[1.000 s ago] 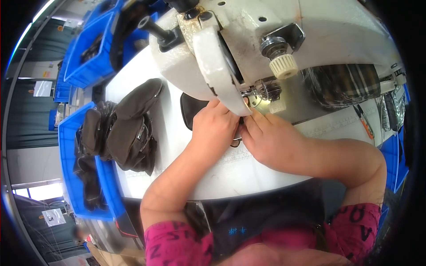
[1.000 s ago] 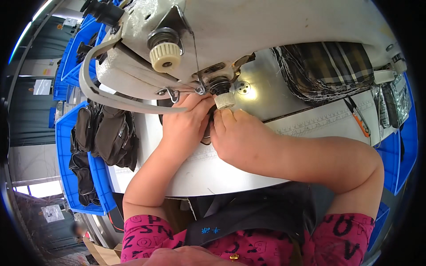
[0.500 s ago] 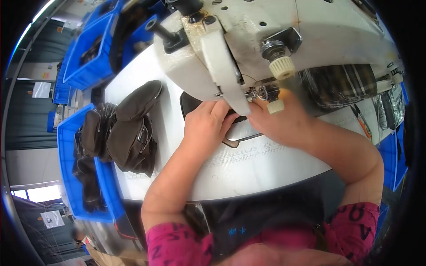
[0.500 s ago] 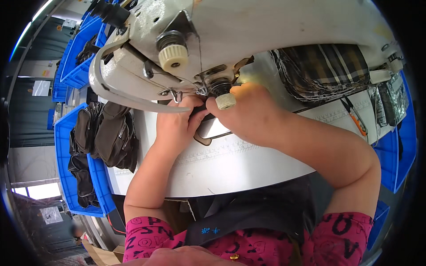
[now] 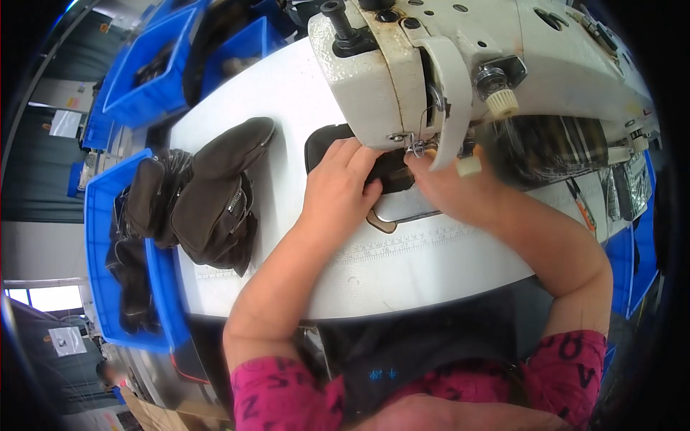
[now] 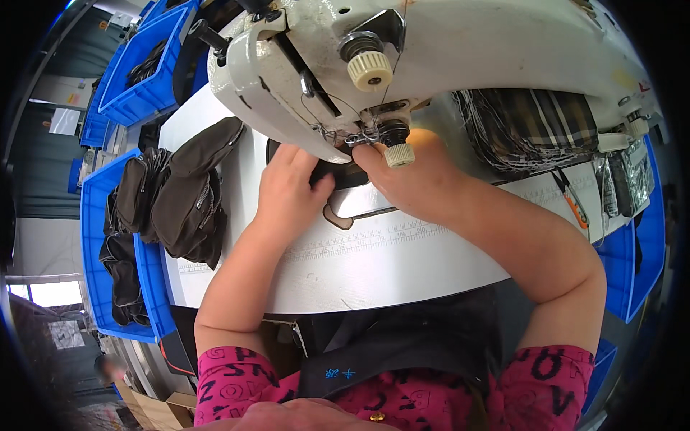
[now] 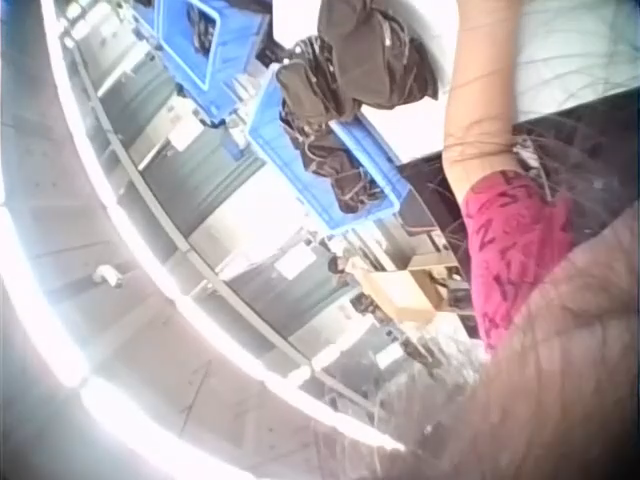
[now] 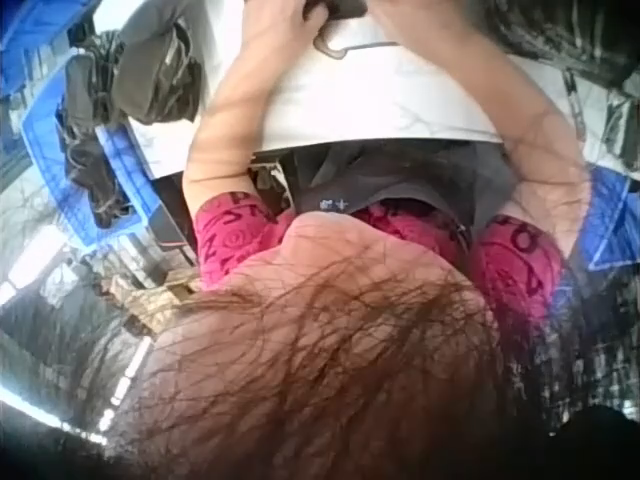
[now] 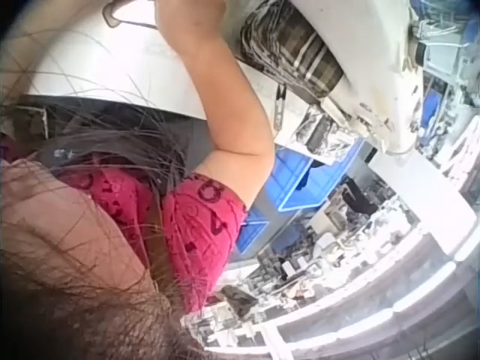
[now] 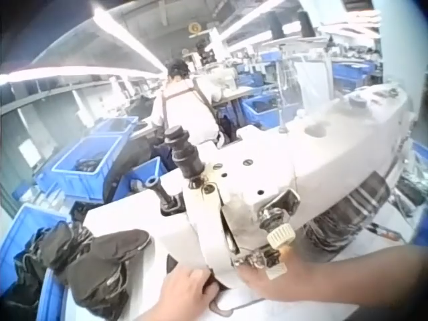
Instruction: Sewing together small leather components using an industrial sewing machine.
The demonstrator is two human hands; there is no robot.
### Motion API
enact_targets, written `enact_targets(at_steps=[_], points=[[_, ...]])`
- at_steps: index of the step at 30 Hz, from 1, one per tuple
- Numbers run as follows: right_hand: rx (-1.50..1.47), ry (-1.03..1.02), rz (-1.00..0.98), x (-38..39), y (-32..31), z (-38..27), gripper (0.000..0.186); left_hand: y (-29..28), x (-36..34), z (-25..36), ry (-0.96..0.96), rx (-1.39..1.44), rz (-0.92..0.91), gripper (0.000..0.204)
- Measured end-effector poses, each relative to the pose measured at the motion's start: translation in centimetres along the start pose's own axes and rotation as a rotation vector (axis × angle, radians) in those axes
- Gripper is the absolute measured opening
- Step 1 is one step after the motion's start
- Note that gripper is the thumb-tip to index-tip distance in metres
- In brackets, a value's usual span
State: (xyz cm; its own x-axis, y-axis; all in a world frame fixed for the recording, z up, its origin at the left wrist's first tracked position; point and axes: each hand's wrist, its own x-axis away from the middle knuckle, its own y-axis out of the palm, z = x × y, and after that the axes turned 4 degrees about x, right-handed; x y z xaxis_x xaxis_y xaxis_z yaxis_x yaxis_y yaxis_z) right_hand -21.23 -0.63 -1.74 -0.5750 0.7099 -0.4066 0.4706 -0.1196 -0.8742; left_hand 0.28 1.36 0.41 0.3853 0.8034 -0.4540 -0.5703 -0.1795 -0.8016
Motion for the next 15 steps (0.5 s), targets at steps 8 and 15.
enact_targets(at_steps=[8, 15], points=[[0.007, -0.029, 0.07, 0.1, 0.6, 0.6, 0.013, 1.6, -0.1, -0.5, 0.11, -0.03, 0.051, 0.04], [0.167, -0.162, 0.153, 0.2, 1.1, 1.6, 0.019, 2.1, -0.4, -0.1, -0.046, 0.002, 0.0, 0.03]])
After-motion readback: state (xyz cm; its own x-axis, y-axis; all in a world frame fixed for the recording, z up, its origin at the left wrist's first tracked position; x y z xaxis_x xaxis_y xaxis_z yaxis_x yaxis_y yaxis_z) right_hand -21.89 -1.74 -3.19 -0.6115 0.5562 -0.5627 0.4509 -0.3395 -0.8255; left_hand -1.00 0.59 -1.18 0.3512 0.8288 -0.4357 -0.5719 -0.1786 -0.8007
